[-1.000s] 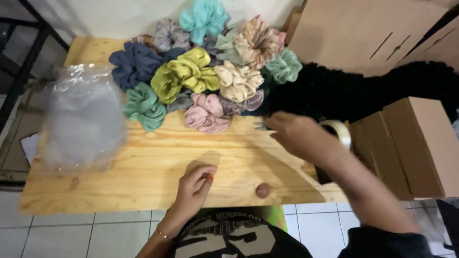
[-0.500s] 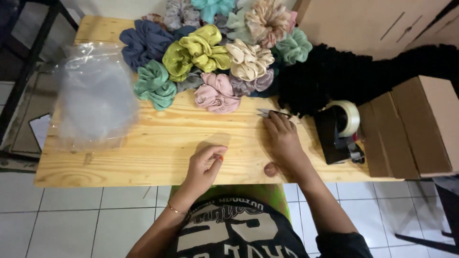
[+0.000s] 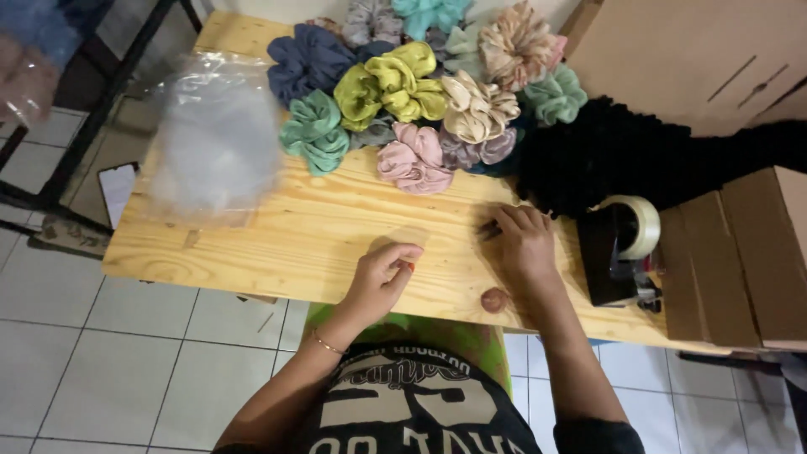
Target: The person organizes fabric hair scrunchies on a table, assembles a cardboard box, places a scrunchie inside, and closes the box.
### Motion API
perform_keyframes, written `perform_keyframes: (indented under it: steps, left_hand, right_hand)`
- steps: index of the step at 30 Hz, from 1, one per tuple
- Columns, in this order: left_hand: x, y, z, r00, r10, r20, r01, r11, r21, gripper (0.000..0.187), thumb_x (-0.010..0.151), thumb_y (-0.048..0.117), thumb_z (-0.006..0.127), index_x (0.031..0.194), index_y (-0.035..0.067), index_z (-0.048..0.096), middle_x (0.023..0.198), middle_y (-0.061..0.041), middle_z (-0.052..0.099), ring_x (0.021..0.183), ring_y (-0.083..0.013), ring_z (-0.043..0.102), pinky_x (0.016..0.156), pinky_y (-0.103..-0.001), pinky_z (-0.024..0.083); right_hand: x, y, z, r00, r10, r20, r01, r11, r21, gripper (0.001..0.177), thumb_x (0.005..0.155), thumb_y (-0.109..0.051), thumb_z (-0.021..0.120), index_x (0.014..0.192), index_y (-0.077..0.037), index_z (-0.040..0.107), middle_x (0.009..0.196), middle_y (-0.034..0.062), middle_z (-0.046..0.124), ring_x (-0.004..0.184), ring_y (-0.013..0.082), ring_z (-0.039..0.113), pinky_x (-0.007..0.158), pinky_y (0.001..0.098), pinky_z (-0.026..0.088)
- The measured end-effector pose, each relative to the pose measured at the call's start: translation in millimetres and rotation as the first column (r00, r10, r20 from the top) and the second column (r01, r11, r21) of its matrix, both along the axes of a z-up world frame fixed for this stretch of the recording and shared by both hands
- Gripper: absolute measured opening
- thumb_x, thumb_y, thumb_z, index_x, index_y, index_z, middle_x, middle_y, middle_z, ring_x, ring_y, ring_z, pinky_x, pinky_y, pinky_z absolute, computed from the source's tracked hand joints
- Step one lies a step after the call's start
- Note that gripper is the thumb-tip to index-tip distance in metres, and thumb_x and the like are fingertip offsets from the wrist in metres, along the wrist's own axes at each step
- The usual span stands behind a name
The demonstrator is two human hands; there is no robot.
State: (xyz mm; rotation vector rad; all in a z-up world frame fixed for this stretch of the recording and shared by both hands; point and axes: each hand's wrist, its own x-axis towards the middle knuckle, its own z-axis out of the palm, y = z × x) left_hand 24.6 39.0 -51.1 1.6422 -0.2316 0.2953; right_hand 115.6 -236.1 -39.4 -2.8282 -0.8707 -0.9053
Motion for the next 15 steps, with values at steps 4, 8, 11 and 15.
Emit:
perform_keyframes:
  steps: [4,8,11,15]
  left_hand:
    - [-0.7,1.2,2.1,1.000,-0.018,-0.018,0.017,1.000,-0.007,0.031,0.083,-0.008,0.064,0.109,0.004,0.076,0.097,-0.016,0.076,0.095,-0.0289,0.074,0.079,-0.034,0.062]
    - [2.1,-0.7,-4.9,1.000,-0.013,-0.006,0.013,1.000,-0.017,0.030,0.083,-0.008,0.065,0.108,0.004,0.076,0.096,-0.016,0.076,0.094,-0.0301,0.074,0.079,-0.034,0.062]
    - [8.0,-3.2,-14.7,1.000,-0.014,-0.026,0.013,0.999,-0.043,0.028,0.083,-0.007,0.067,0.107,0.004,0.076,0.094,-0.015,0.075,0.093,-0.0259,0.074,0.079,-0.031,0.061]
    - [16.7,4.1,-5.3,1.000,0.009,-0.024,-0.008,0.999,0.049,0.030,0.083,-0.001,0.069,0.110,0.009,0.076,0.099,-0.011,0.076,0.098,-0.0268,0.073,0.077,-0.033,0.060]
  right_hand:
    - [-9.4,-6.9,20.6,0.994,-0.014,-0.111,0.001,0.993,-0.115,0.042,0.084,-0.031,0.066,0.125,-0.028,0.072,0.120,-0.0111,0.073,0.120,0.0166,0.064,0.098,0.0400,0.046]
    - [-3.0,-24.5,1.0,0.985,-0.026,-0.169,0.007,0.994,-0.110,0.045,0.082,-0.031,0.068,0.126,-0.028,0.072,0.121,-0.0088,0.073,0.120,0.0181,0.064,0.102,0.0433,0.046]
    - [10.6,-38.7,-19.7,0.981,-0.073,-0.179,0.050,0.991,-0.127,0.034,0.088,-0.024,0.072,0.122,-0.023,0.075,0.110,-0.0065,0.073,0.111,0.0187,0.067,0.100,0.0420,0.048]
    - [18.4,-39.2,-24.1,0.970,-0.100,-0.222,0.072,0.989,-0.129,0.029,0.086,-0.028,0.077,0.114,-0.021,0.077,0.102,-0.0049,0.070,0.104,0.0199,0.068,0.087,0.0391,0.051]
